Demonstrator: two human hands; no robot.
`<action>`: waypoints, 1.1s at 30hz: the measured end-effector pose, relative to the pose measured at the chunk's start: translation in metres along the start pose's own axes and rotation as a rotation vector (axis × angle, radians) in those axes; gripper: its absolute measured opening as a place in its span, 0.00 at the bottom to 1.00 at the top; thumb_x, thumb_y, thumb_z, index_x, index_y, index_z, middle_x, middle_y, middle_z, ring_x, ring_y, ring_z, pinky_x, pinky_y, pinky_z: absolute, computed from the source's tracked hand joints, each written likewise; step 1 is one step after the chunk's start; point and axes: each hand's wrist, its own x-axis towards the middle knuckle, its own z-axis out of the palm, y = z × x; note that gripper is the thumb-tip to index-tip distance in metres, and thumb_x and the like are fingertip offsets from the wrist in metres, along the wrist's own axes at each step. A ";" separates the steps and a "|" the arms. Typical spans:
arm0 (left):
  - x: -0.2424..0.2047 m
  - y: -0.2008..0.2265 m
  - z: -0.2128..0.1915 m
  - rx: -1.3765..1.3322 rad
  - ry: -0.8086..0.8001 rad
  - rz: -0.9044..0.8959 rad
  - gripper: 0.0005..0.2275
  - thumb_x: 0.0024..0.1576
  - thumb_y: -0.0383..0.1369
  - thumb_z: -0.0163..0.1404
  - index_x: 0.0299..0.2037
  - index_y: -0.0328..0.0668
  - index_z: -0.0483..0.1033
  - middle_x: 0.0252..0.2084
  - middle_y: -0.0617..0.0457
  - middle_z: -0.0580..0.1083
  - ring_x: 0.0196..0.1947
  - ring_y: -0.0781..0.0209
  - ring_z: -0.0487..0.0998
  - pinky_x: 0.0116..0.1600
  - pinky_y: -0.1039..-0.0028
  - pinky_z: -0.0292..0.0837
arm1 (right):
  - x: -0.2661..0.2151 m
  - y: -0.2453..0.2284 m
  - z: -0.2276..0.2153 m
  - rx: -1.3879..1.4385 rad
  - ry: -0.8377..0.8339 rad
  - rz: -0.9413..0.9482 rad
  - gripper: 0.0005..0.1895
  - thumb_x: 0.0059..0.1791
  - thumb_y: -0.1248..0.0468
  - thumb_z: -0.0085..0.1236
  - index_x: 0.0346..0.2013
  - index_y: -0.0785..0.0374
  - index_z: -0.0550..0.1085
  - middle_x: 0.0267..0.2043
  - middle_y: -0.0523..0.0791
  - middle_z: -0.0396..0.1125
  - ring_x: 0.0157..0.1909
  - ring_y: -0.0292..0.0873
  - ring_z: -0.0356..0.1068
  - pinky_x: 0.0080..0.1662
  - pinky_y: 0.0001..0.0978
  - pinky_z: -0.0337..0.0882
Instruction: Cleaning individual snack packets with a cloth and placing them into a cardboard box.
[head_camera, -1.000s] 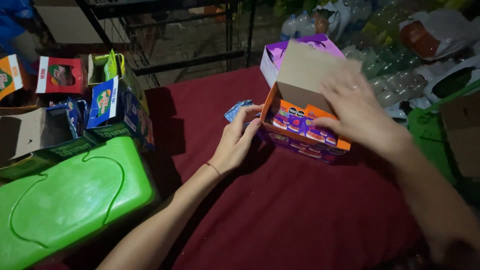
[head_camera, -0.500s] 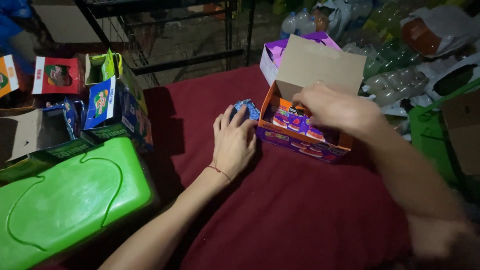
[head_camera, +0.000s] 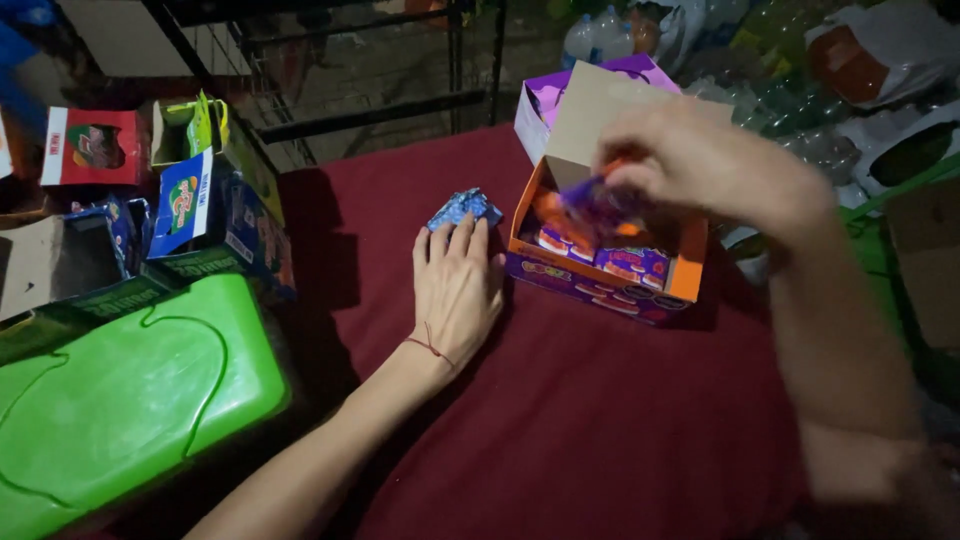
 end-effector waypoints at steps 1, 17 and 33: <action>-0.001 -0.001 0.001 0.000 -0.002 -0.001 0.23 0.62 0.43 0.42 0.63 0.37 0.69 0.65 0.44 0.70 0.62 0.44 0.67 0.69 0.51 0.53 | 0.001 0.001 -0.003 0.001 -0.002 -0.001 0.05 0.55 0.63 0.54 0.41 0.55 0.78 0.39 0.41 0.74 0.38 0.38 0.73 0.43 0.26 0.75; -0.006 -0.009 0.009 0.403 0.014 0.143 0.05 0.51 0.26 0.52 0.34 0.50 0.73 0.33 0.54 0.69 0.33 0.57 0.73 0.26 0.71 0.72 | 0.051 -0.032 -0.010 0.261 0.630 -0.724 0.09 0.49 0.80 0.65 0.42 0.69 0.80 0.42 0.50 0.72 0.43 0.47 0.73 0.43 0.35 0.72; 0.015 0.030 -0.165 -0.072 -0.052 0.037 0.20 0.47 0.43 0.57 0.45 0.42 0.71 0.53 0.37 0.67 0.43 0.36 0.71 0.26 0.51 0.74 | 0.031 -0.047 -0.018 0.354 0.416 -0.734 0.20 0.41 0.84 0.52 0.41 0.66 0.79 0.40 0.47 0.77 0.44 0.42 0.77 0.45 0.33 0.75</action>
